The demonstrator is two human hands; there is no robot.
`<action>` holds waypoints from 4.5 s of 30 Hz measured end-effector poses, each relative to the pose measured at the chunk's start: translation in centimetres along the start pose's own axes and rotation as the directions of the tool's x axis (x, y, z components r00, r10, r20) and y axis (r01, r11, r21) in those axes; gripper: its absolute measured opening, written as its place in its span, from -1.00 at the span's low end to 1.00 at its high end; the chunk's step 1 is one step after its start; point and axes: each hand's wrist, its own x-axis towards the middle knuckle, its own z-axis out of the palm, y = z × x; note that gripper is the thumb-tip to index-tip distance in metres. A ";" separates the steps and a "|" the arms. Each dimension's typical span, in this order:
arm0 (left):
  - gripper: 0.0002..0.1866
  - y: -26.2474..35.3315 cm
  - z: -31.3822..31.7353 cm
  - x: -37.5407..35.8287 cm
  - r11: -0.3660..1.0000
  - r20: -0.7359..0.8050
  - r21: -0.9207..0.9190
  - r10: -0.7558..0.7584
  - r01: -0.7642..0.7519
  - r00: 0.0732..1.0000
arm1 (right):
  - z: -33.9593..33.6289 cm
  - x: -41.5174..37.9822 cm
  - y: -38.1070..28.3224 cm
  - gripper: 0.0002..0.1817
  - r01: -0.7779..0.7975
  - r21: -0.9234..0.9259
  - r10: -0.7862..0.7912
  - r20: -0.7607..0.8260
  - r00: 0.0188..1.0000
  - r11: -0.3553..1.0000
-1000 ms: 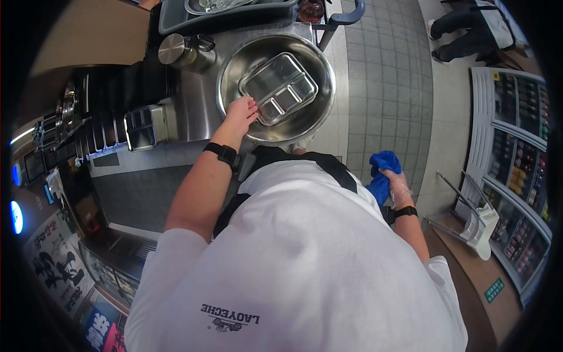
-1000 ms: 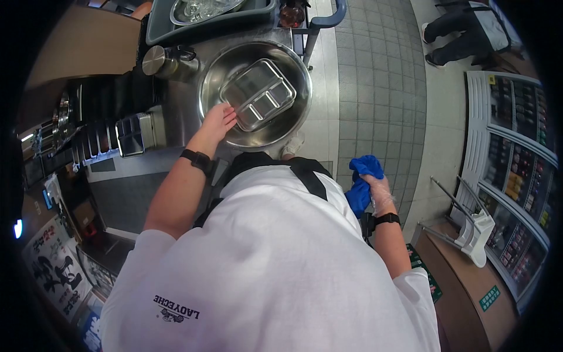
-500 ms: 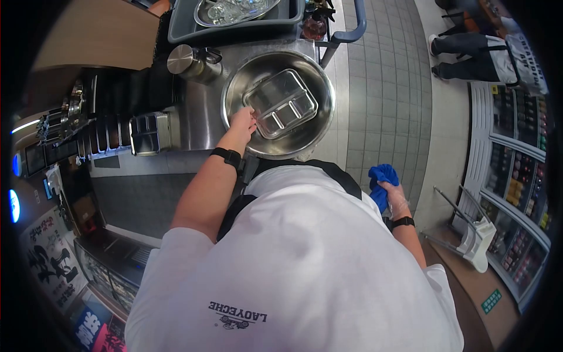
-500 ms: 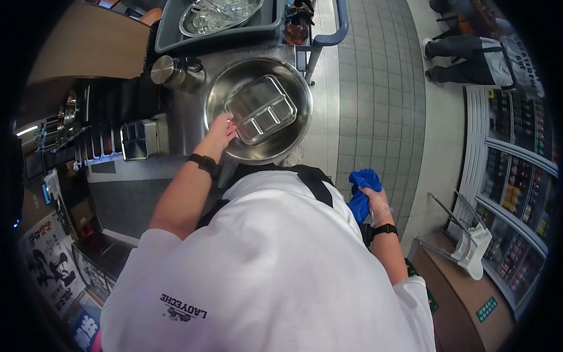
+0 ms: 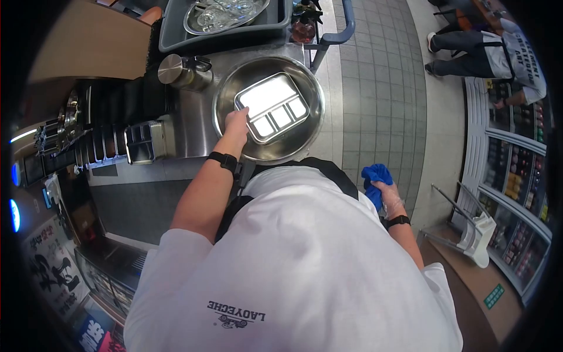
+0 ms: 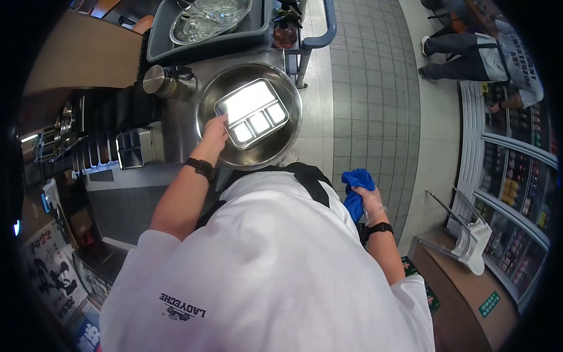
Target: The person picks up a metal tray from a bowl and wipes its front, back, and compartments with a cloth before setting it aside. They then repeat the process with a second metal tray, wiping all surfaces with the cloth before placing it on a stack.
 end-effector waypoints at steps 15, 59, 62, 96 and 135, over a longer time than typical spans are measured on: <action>-0.93 4.2 2.1 -9.3 0.762 0.084 0.114 0.633 -0.638 0.770 | -0.2 1.8 0.5 -0.36 -0.004 0.044 0.002 0.030 1.000 0.999; -0.54 7.5 -30.7 -27.8 0.658 0.442 -0.156 0.713 -0.737 0.544 | 48.0 -22.1 -7.5 -0.53 0.433 0.533 -0.633 0.275 0.723 0.727; -0.66 9.8 -30.5 -29.4 0.737 0.388 0.053 0.606 -0.674 0.694 | 50.5 -24.1 -7.8 -0.51 0.521 0.488 -0.701 0.330 0.633 0.700; -0.63 3.4 -17.5 -29.3 0.245 0.403 0.554 0.758 -0.796 0.513 | 33.9 -20.0 -12.2 0.18 0.895 -0.310 -0.683 0.730 0.008 -0.321; -0.65 3.9 -38.3 -23.2 0.735 0.113 0.155 0.651 -0.661 0.751 | 55.4 -26.0 -10.3 -0.19 0.837 -0.324 -0.355 0.919 0.169 -0.440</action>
